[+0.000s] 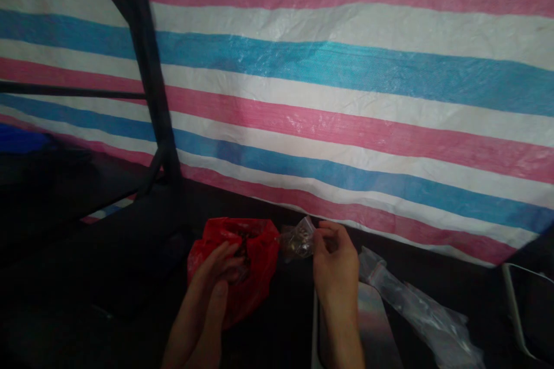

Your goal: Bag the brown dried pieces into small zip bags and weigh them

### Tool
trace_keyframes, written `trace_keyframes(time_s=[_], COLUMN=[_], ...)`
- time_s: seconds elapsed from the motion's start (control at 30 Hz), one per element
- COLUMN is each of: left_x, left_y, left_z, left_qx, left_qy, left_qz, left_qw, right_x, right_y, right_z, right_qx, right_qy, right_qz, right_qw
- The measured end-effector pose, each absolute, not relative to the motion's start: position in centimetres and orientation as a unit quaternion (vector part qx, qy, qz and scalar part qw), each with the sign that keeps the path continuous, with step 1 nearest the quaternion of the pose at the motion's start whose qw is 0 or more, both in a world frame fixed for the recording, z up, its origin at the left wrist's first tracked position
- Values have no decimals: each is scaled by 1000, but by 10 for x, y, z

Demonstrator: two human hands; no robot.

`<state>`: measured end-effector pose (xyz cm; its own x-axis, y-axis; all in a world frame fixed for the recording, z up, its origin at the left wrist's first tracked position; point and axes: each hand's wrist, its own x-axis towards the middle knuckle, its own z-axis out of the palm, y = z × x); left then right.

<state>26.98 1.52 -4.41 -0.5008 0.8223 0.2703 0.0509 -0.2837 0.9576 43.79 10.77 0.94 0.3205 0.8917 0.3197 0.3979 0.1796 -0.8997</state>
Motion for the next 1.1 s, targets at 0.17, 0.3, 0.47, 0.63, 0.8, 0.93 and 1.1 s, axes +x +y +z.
trace_keyframes(time_s=[0.17,0.3,0.47,0.63,0.8,0.93,1.1], left_x=[257,253,255,260,267,286,309], left_y=[9,11,10,9,11,7,4], left_z=[-46,-53,-57,-58,-60,-56,-58], left_qx=[427,463,524,547,567,604,642], left_qy=[568,583,576,568,559,519,468], left_qz=[659,625,590,585,577,582,598], left_qw=[245,236,212,190,181,164,107], right_x=[465,517,571,595,613,626,645], right_y=[112,104,99,97,91,81,73], right_z=[1,3,-9,-20,-18,-22,-47], right_qx=[-662,-739,-802,-817,-817,-795,-768], right_qy=[-547,-526,-516,-530,-543,-579,-625], right_qz=[153,87,56,60,62,72,9], right_qw=[489,411,296,219,182,169,140])
